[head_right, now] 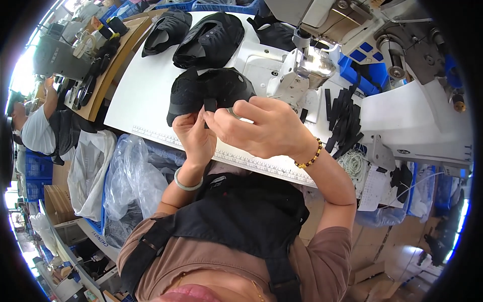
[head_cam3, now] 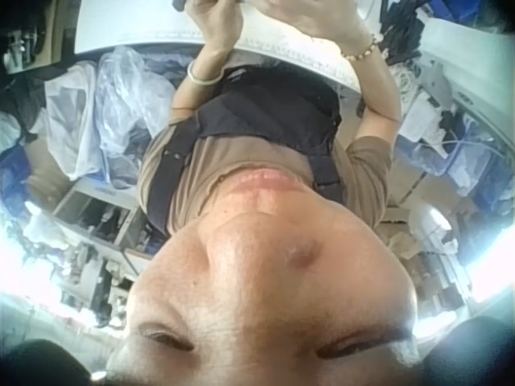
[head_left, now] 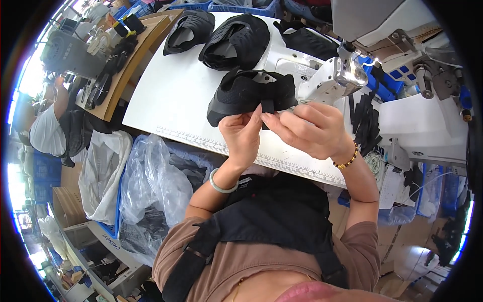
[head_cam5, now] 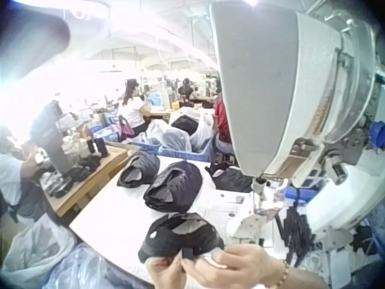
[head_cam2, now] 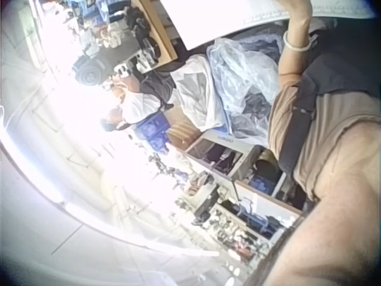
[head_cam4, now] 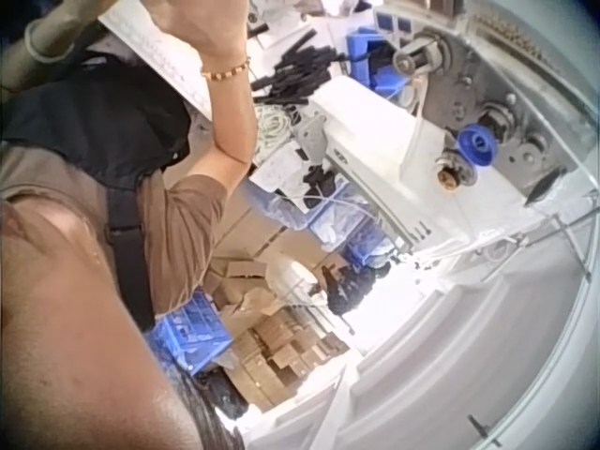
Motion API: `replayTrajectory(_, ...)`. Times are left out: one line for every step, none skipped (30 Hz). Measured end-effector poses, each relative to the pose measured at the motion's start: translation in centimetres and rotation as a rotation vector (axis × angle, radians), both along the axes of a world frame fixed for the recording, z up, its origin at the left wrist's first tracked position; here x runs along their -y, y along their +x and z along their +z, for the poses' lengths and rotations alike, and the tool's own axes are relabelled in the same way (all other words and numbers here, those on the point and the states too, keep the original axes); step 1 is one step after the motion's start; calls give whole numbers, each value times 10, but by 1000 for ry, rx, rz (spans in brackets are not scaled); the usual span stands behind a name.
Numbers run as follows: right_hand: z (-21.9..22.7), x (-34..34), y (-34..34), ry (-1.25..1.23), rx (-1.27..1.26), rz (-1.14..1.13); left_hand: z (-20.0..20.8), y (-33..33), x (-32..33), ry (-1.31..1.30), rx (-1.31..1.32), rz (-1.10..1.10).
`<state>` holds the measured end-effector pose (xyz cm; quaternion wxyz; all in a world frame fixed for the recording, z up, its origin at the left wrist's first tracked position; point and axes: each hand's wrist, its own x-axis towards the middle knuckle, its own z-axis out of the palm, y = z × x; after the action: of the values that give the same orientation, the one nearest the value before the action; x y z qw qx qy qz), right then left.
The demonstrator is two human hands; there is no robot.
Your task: Stitching various components of a shoe using an industrial sewing machine.
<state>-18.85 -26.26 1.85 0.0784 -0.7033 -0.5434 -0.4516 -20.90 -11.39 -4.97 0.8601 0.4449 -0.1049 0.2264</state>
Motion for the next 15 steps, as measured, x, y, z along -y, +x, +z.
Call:
replayTrajectory(0,-1,0,1,0,-1,3,0,0,1,0,-1)
replayTrajectory(0,-3,0,82,-141,-25,8,-1,0,4,24,-45)
replayTrajectory(1,-4,0,164,-282,-49,11,-2,0,8,48,-88)
replayTrajectory(5,-5,-2,167,-283,-47,11,-3,-2,12,47,-87)
replayTrajectory(12,-8,-4,245,-602,-69,11,-5,-6,61,13,-118)
replayTrajectory(19,-10,-6,318,-923,-88,10,-8,-11,111,-21,-148)
replayTrajectory(21,-13,-7,385,-1246,-104,9,-10,-12,103,-30,-175)
replayTrajectory(18,-12,-2,406,-1404,-32,10,-12,-16,93,-65,-243)
replayTrajectory(18,-13,-4,408,-1405,-14,10,-15,-21,83,-101,-309)
replayTrajectory(21,-14,-11,356,-1309,1,2,-15,-30,129,-83,-320)
replayTrajectory(20,-15,-14,303,-1212,16,8,-18,-34,-53,-125,-329)
replayTrajectory(12,-13,-16,248,-969,109,11,-17,-43,-237,-221,-456)
replayTrajectory(2,-13,-19,192,-723,193,15,-15,-58,-421,-318,-582)
replayTrajectory(-2,-17,-29,86,-626,225,-4,-8,-87,-487,-377,-660)
replayTrajectory(-7,-20,-39,-21,-532,241,-1,-6,-100,-431,-338,-629)
